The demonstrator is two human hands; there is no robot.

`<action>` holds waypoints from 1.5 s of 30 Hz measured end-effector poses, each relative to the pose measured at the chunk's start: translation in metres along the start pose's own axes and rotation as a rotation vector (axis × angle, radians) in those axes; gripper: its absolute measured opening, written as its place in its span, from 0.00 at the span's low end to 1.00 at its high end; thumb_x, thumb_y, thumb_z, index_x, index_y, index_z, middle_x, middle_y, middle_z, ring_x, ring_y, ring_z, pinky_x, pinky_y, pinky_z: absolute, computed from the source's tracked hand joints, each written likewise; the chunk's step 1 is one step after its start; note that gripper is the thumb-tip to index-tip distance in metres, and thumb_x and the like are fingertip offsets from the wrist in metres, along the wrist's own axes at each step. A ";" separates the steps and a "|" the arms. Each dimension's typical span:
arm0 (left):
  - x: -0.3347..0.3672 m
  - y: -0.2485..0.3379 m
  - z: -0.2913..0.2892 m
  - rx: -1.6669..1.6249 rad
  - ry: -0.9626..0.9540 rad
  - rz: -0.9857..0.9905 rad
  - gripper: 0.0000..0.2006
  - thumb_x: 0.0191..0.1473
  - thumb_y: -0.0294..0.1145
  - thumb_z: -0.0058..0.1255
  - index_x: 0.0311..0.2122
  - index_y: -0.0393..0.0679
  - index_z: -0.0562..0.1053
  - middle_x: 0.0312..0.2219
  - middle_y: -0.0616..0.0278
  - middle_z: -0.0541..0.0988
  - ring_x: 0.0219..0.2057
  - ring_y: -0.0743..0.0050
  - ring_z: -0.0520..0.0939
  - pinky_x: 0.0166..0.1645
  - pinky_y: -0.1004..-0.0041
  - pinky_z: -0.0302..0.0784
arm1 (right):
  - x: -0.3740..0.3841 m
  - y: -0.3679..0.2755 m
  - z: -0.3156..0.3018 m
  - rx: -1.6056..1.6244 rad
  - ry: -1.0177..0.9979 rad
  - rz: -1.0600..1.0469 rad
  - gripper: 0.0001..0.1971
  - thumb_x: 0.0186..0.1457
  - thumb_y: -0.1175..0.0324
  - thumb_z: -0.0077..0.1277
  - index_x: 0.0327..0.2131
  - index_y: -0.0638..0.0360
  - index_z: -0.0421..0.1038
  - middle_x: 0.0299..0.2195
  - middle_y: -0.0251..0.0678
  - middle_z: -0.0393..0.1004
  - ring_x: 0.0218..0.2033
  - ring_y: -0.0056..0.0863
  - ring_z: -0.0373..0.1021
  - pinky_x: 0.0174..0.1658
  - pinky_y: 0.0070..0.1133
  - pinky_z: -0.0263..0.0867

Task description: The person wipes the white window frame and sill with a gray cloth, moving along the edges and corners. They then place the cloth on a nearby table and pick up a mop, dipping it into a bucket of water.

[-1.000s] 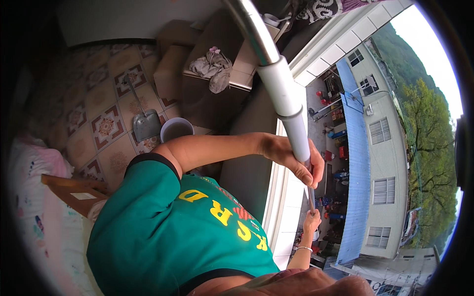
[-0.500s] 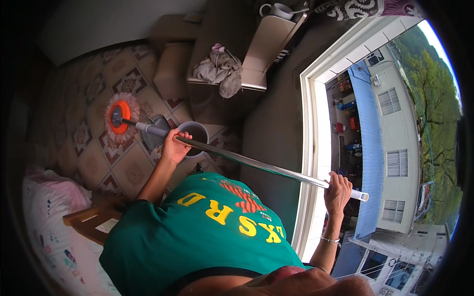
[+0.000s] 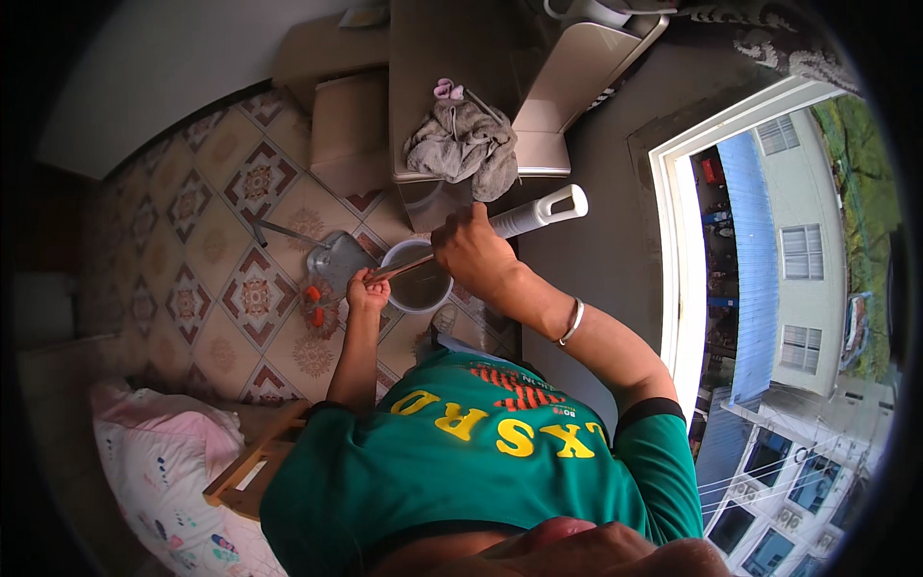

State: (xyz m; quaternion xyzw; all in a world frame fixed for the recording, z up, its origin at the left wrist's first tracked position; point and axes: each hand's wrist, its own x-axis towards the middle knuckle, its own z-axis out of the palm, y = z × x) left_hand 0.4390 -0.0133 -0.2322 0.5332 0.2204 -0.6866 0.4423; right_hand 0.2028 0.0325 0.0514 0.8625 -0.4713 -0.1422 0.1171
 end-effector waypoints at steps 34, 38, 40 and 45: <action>-0.022 0.020 0.150 -0.052 -0.136 0.218 0.04 0.52 0.25 0.50 0.27 0.46 0.69 0.21 0.66 0.73 0.23 0.71 0.77 0.29 0.69 0.77 | 0.014 0.080 -0.046 0.145 0.146 0.268 0.11 0.50 0.70 0.49 0.39 0.53 0.72 0.28 0.36 0.70 0.32 0.34 0.69 0.36 0.31 0.65; -0.028 0.018 0.139 -0.104 -0.061 0.212 0.13 0.53 0.24 0.48 0.18 0.50 0.63 0.12 0.72 0.64 0.13 0.81 0.65 0.21 0.76 0.70 | 0.029 0.076 -0.025 0.244 0.143 0.246 0.14 0.47 0.73 0.46 0.40 0.55 0.73 0.31 0.37 0.73 0.36 0.35 0.70 0.39 0.30 0.66; -0.017 0.016 0.127 -0.085 -0.128 0.231 0.15 0.52 0.25 0.45 0.16 0.51 0.60 0.10 0.72 0.61 0.07 0.80 0.54 0.17 0.79 0.63 | 0.037 0.069 -0.016 0.208 0.081 0.200 0.12 0.47 0.71 0.48 0.38 0.57 0.73 0.33 0.38 0.75 0.39 0.35 0.71 0.42 0.31 0.66; 0.042 0.047 0.048 -0.146 -0.162 0.128 0.14 0.55 0.33 0.36 0.17 0.47 0.65 0.16 0.58 0.76 0.16 0.66 0.77 0.22 0.71 0.76 | 0.084 0.039 -0.012 0.188 -0.095 -0.020 0.08 0.48 0.66 0.48 0.29 0.54 0.77 0.30 0.34 0.75 0.38 0.31 0.70 0.39 0.26 0.63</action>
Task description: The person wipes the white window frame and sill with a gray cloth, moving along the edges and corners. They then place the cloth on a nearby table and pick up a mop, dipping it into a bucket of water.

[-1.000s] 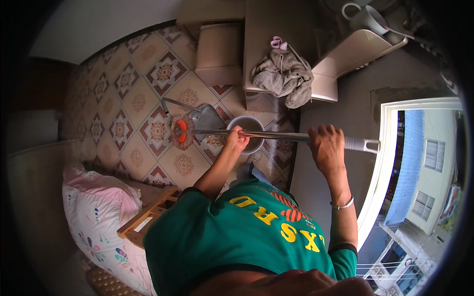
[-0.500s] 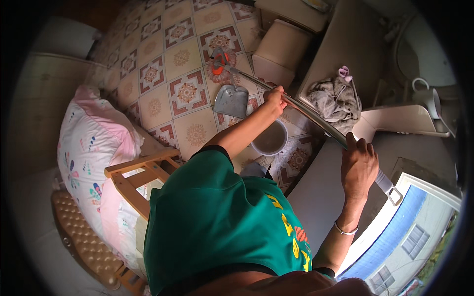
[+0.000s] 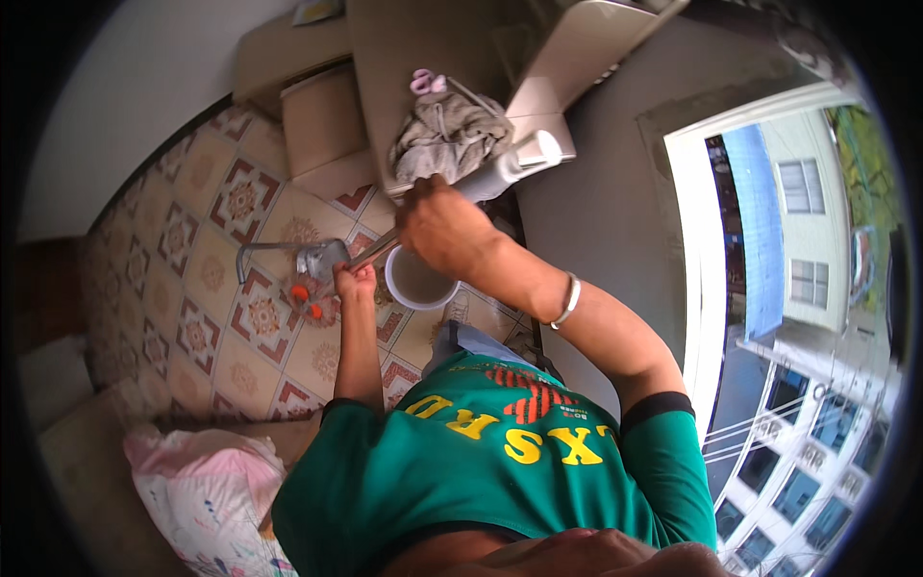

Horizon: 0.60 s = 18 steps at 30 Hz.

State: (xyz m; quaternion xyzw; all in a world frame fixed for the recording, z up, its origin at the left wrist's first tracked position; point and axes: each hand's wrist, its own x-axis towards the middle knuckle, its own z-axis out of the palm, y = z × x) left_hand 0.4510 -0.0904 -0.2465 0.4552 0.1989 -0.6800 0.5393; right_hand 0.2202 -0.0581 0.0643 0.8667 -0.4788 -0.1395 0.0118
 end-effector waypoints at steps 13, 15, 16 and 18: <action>0.082 -0.002 0.026 0.203 0.107 -0.272 0.20 0.61 0.41 0.33 0.27 0.39 0.74 0.18 0.62 0.78 0.23 0.64 0.79 0.30 0.67 0.77 | -0.120 -0.049 0.079 0.720 0.432 0.323 0.10 0.43 0.71 0.51 0.33 0.58 0.73 0.34 0.36 0.70 0.40 0.35 0.67 0.42 0.28 0.66; 0.107 0.019 0.020 0.215 0.185 -0.257 0.21 0.61 0.46 0.35 0.28 0.42 0.73 0.20 0.60 0.77 0.26 0.64 0.80 0.30 0.67 0.77 | -0.166 -0.062 0.105 0.795 0.305 0.536 0.10 0.46 0.71 0.51 0.35 0.58 0.73 0.35 0.39 0.72 0.39 0.38 0.68 0.42 0.31 0.67; 0.106 0.010 0.026 0.252 0.240 -0.256 0.21 0.61 0.50 0.36 0.29 0.44 0.73 0.24 0.59 0.78 0.28 0.63 0.81 0.30 0.67 0.77 | -0.197 -0.072 0.114 0.850 0.286 0.684 0.09 0.47 0.71 0.51 0.35 0.59 0.73 0.35 0.40 0.72 0.39 0.40 0.69 0.42 0.33 0.67; 0.083 -0.019 0.034 0.426 0.257 -0.220 0.25 0.59 0.61 0.34 0.36 0.49 0.72 0.32 0.54 0.78 0.32 0.60 0.81 0.30 0.64 0.77 | -0.256 -0.113 0.135 0.856 0.250 1.015 0.09 0.50 0.70 0.51 0.35 0.60 0.73 0.32 0.41 0.73 0.39 0.42 0.70 0.42 0.35 0.68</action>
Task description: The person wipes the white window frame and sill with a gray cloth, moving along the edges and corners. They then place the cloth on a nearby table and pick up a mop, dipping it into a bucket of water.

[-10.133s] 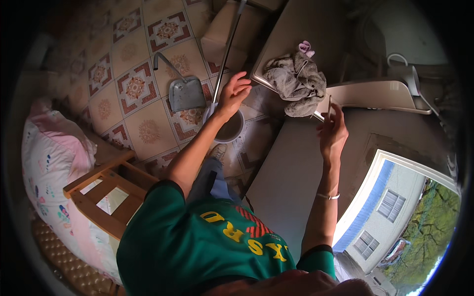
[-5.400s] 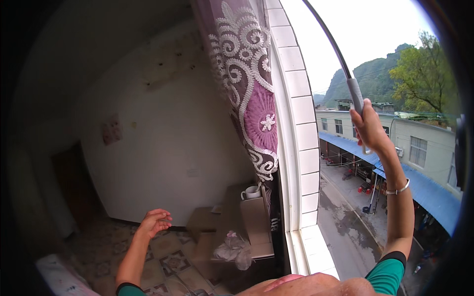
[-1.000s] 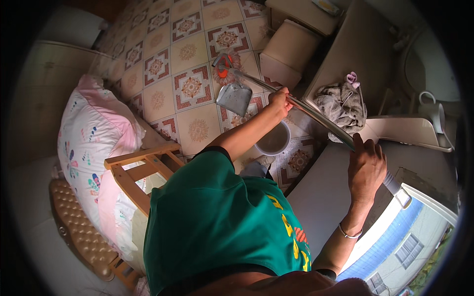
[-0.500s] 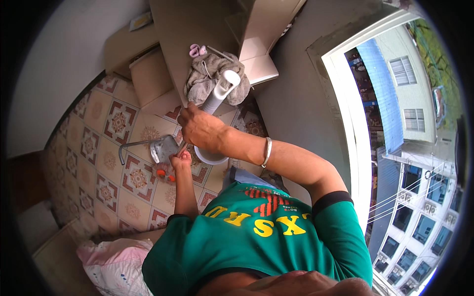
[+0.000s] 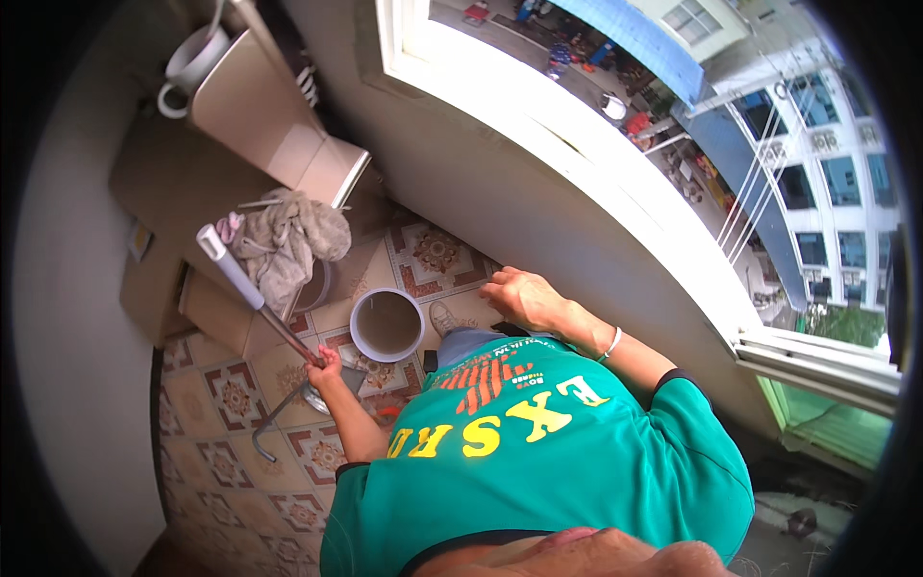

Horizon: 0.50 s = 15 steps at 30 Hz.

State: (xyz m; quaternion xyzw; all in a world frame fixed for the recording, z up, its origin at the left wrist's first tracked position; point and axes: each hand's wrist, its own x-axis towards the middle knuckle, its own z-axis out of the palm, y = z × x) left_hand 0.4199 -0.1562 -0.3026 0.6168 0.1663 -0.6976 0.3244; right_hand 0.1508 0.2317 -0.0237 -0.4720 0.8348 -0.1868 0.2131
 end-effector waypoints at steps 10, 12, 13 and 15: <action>-0.030 -0.016 -0.027 0.511 0.069 0.001 0.30 0.58 0.61 0.41 0.45 0.38 0.69 0.31 0.56 0.79 0.30 0.64 0.80 0.32 0.69 0.77 | -0.190 0.041 -0.004 0.076 0.545 0.536 0.10 0.52 0.72 0.52 0.40 0.59 0.73 0.30 0.41 0.74 0.34 0.41 0.72 0.37 0.33 0.69; -0.039 -0.029 -0.022 0.740 0.021 0.067 0.28 0.58 0.59 0.42 0.45 0.38 0.69 0.30 0.56 0.79 0.30 0.65 0.80 0.32 0.70 0.76 | -0.215 0.044 -0.014 0.040 0.764 0.578 0.12 0.53 0.75 0.52 0.42 0.59 0.72 0.30 0.41 0.73 0.32 0.41 0.72 0.36 0.30 0.69; -0.043 -0.040 -0.017 0.862 -0.022 0.103 0.28 0.59 0.58 0.43 0.44 0.38 0.69 0.30 0.56 0.79 0.29 0.66 0.80 0.32 0.70 0.76 | -0.228 0.047 -0.022 0.016 0.863 0.609 0.12 0.53 0.75 0.52 0.43 0.59 0.71 0.30 0.42 0.74 0.31 0.41 0.71 0.36 0.31 0.69; -0.052 -0.078 -0.007 1.104 -0.159 0.179 0.26 0.59 0.56 0.44 0.44 0.38 0.70 0.30 0.57 0.79 0.29 0.67 0.80 0.32 0.71 0.76 | -0.259 0.049 -0.045 0.033 1.029 0.695 0.12 0.53 0.77 0.51 0.43 0.60 0.71 0.29 0.41 0.73 0.29 0.39 0.71 0.34 0.28 0.68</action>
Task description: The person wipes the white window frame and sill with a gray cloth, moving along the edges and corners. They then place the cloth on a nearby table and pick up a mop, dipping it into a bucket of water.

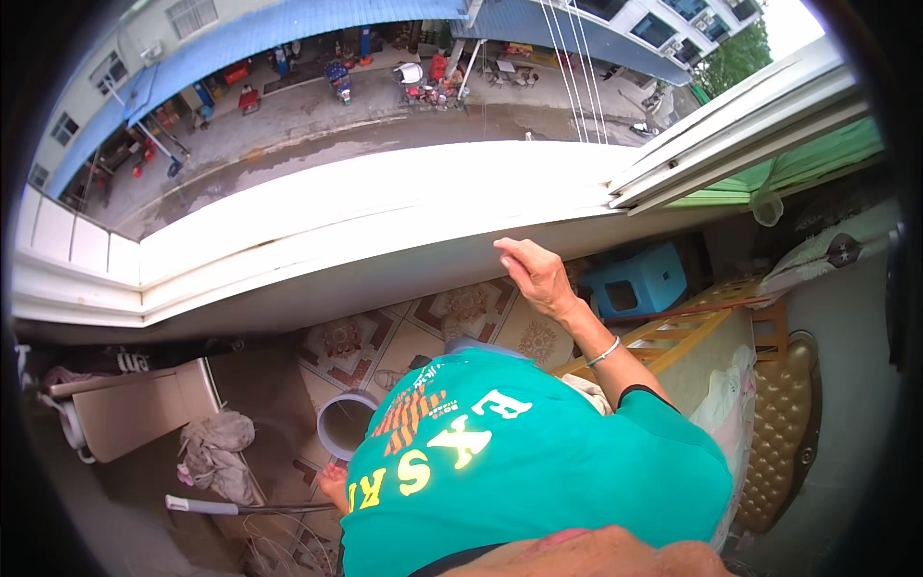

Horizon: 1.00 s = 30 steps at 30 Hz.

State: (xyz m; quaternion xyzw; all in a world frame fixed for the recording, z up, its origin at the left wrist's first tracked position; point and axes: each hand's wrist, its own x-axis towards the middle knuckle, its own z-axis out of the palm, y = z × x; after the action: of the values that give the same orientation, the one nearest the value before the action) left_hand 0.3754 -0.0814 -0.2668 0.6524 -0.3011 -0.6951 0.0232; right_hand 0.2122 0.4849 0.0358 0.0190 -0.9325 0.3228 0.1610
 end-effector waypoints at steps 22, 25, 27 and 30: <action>-0.103 -0.079 0.201 0.594 -0.207 0.181 0.11 0.56 0.42 0.49 0.40 0.50 0.72 0.26 0.65 0.78 0.23 0.71 0.79 0.25 0.77 0.72 | 0.046 0.054 -0.219 -0.750 1.019 -0.207 0.17 0.58 0.74 0.49 0.50 0.65 0.65 0.47 0.42 0.68 0.46 0.37 0.64 0.51 0.29 0.60; -0.094 -0.087 0.224 0.623 -0.248 0.143 0.11 0.56 0.42 0.49 0.41 0.50 0.72 0.26 0.65 0.78 0.24 0.71 0.79 0.25 0.77 0.72 | 0.080 0.028 -0.260 -0.603 1.141 -0.245 0.26 0.60 0.70 0.49 0.59 0.64 0.54 0.56 0.47 0.58 0.56 0.40 0.59 0.53 0.30 0.63; -0.091 -0.092 0.242 0.644 -0.288 0.127 0.11 0.56 0.42 0.49 0.41 0.50 0.72 0.27 0.65 0.78 0.24 0.71 0.79 0.25 0.77 0.72 | 0.098 0.016 -0.263 -0.741 1.143 -0.144 0.31 0.57 0.68 0.52 0.61 0.65 0.51 0.59 0.49 0.56 0.57 0.43 0.58 0.56 0.33 0.59; -0.094 -0.101 0.268 0.687 -0.358 0.098 0.11 0.56 0.42 0.49 0.41 0.50 0.72 0.27 0.65 0.77 0.24 0.71 0.79 0.25 0.76 0.72 | 0.116 0.014 -0.258 -0.990 1.183 -0.104 0.41 0.48 0.71 0.59 0.63 0.65 0.47 0.62 0.55 0.51 0.61 0.55 0.52 0.62 0.41 0.47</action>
State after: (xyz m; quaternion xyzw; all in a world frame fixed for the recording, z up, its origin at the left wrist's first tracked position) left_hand 0.1792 0.1456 -0.2368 0.4754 -0.5464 -0.6547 -0.2162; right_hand 0.1751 0.6611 0.2546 -0.1869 -0.7250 -0.1833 0.6371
